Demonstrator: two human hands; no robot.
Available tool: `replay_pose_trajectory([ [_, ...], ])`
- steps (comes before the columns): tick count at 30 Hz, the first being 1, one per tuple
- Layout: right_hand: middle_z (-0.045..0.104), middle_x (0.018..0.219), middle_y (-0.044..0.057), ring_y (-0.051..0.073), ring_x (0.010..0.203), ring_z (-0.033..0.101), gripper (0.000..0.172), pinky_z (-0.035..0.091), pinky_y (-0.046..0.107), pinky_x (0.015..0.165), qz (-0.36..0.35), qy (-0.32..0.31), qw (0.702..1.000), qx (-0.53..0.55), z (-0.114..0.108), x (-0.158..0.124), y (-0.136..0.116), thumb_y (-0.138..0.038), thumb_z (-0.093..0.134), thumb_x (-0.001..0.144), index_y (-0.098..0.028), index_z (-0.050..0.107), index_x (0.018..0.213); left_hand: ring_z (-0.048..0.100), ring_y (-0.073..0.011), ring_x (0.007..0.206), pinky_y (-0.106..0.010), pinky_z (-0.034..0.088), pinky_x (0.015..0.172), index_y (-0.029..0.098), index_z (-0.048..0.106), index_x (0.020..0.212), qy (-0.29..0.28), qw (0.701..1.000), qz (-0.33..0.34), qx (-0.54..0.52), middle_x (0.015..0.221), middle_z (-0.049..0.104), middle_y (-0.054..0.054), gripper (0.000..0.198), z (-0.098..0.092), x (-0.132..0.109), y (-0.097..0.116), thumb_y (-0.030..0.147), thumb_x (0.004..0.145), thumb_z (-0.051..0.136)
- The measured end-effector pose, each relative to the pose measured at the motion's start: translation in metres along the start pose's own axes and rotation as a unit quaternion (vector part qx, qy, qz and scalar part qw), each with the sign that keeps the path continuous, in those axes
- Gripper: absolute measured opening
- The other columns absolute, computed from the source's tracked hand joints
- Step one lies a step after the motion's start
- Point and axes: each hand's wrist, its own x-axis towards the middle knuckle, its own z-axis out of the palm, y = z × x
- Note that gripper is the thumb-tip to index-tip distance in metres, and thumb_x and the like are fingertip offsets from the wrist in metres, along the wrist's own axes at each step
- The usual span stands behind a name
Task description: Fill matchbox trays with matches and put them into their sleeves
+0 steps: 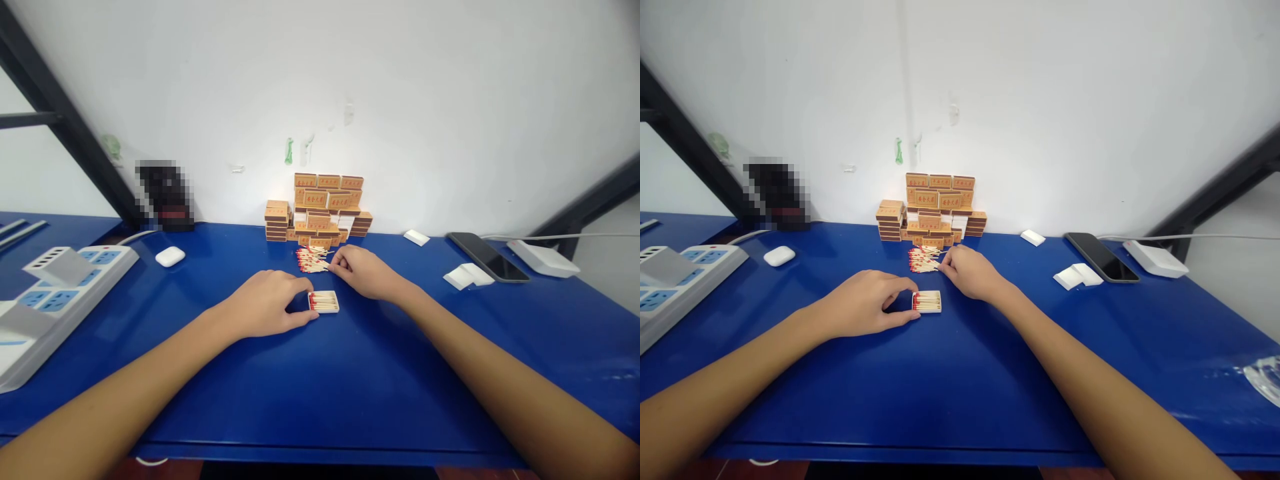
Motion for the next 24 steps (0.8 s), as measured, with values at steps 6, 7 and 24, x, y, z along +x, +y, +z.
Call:
replay_pose_trajectory([
  [6, 0.072, 0.095, 0.009, 0.021, 0.082, 0.065, 0.017, 0.045, 0.032, 0.073, -0.003, -0.038, 0.999, -0.015, -0.007, -0.007, 0.01, -0.027, 0.056, 0.1, -0.019, 0.065, 0.088, 0.059, -0.0172, 0.062, -0.029, 0.034, 0.058, 0.021, 0.072, 0.11, -0.001, 1.0, -0.006, 0.003, 0.07, 0.064, -0.001, 0.035, -0.001, 0.0, 0.0, 0.051, 0.096, 0.064],
  [7, 0.072, 0.095, 0.009, 0.022, 0.082, 0.065, 0.017, 0.045, 0.032, 0.073, -0.002, -0.044, 0.999, -0.018, -0.01, -0.01, 0.013, -0.026, 0.056, 0.1, -0.019, 0.064, 0.088, 0.059, -0.0172, 0.062, -0.029, 0.034, 0.058, 0.02, 0.072, 0.11, -0.002, 1.0, -0.004, 0.002, 0.07, 0.064, -0.001, 0.035, -0.001, 0.0, 0.0, 0.051, 0.096, 0.063],
  [24, 0.068, 0.098, 0.008, 0.023, 0.085, 0.059, 0.029, 0.044, 0.035, 0.075, -0.034, -0.123, 0.991, 0.027, -0.048, -0.041, 0.009, -0.041, 0.043, 0.105, -0.021, 0.06, 0.093, 0.058, -0.0164, 0.062, -0.028, 0.034, 0.059, 0.021, 0.072, 0.112, -0.005, 1.0, -0.009, -0.005, 0.07, 0.063, 0.0, 0.036, 0.001, 0.0, 0.0, 0.052, 0.095, 0.064],
])
